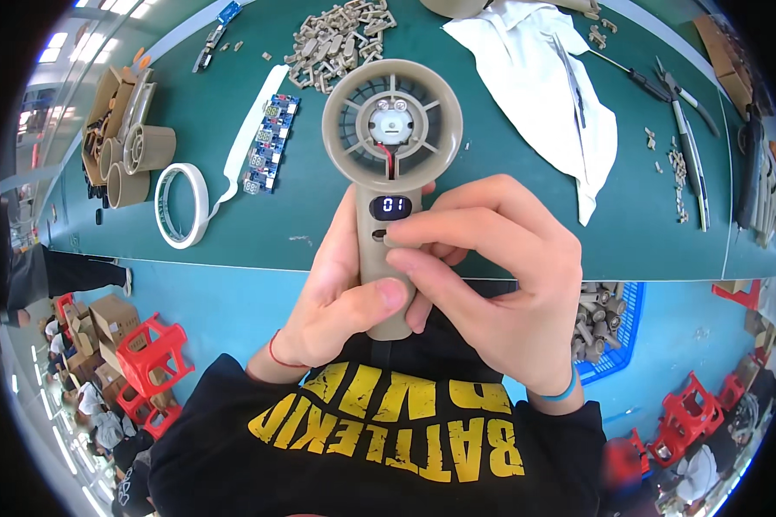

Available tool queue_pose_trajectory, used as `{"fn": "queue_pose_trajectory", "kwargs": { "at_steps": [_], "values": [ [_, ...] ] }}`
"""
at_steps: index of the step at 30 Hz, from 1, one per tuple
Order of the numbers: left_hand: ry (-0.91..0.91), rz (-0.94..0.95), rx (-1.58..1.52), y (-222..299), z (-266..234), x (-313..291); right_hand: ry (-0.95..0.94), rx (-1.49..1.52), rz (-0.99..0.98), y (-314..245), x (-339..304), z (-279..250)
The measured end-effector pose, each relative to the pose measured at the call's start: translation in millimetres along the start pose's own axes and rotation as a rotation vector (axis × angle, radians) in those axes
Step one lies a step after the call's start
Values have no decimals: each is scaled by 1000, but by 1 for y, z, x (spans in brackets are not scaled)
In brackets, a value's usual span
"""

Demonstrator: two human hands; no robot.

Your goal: Assembling components into handheld fan housings using an electric screwdriver.

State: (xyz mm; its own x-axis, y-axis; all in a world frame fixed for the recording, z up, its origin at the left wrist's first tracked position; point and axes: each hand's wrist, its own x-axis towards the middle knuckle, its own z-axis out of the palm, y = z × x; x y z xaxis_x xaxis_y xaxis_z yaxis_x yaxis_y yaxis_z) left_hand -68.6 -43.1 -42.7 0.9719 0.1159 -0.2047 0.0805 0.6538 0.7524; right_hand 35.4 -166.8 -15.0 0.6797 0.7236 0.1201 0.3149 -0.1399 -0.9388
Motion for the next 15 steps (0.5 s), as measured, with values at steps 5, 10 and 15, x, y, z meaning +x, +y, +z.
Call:
{"fn": "queue_pose_trajectory", "kwargs": {
  "at_steps": [5, 10, 15],
  "values": [
    [-91, 42, -42, -4, -3, 4, -19, 103, 19, 10, 0, 0],
    [-70, 5, -9, -3, -3, 3, 4, 66, -44, 17, -1, -4],
    [-16, -38, -38, -7, 1, 5, 25, -58, -87, 12, -3, 0]
  ]
}}
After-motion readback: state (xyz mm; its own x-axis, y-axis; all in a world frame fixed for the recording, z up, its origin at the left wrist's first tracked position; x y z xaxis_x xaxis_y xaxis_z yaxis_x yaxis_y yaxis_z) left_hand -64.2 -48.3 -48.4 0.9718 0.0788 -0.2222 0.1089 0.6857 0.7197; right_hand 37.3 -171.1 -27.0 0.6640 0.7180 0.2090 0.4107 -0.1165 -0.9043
